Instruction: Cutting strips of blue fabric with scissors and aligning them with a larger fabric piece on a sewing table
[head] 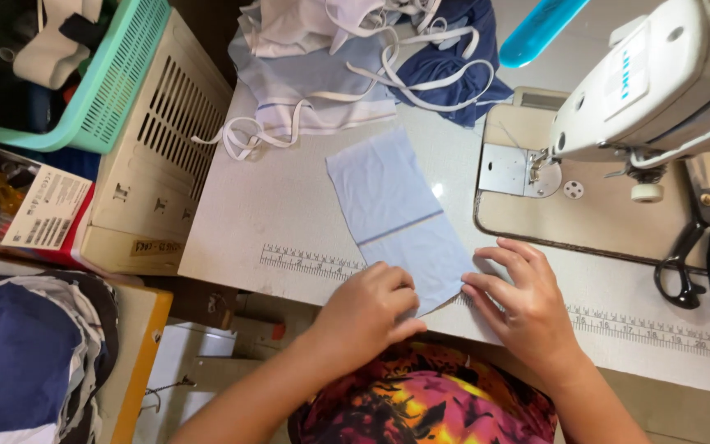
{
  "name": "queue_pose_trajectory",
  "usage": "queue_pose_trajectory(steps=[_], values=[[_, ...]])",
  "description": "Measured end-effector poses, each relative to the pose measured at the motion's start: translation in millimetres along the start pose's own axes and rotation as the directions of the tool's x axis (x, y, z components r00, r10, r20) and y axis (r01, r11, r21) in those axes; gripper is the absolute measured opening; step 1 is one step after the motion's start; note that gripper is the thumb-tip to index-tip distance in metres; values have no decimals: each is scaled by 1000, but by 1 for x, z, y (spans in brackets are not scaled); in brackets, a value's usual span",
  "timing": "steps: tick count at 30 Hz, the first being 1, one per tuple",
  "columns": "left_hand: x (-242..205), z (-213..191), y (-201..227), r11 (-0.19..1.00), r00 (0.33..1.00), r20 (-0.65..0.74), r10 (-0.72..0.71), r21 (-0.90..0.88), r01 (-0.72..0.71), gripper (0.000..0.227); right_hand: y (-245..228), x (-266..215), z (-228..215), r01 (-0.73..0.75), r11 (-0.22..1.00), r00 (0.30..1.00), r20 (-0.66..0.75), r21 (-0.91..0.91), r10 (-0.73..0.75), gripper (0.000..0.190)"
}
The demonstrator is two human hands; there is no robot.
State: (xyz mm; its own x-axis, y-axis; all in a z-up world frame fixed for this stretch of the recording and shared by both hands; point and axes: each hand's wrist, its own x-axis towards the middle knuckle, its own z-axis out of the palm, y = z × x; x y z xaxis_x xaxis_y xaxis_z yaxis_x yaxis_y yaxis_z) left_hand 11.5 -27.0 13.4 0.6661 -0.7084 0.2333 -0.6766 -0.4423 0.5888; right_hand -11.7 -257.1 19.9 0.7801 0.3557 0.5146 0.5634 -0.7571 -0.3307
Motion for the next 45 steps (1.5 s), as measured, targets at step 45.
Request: queue_pose_trajectory(steps=[45], values=[[-17,18,9,997,971,-235,-46,-63,32,6,-1,-22,-1,4,999,1000,25,-34,-3,19]])
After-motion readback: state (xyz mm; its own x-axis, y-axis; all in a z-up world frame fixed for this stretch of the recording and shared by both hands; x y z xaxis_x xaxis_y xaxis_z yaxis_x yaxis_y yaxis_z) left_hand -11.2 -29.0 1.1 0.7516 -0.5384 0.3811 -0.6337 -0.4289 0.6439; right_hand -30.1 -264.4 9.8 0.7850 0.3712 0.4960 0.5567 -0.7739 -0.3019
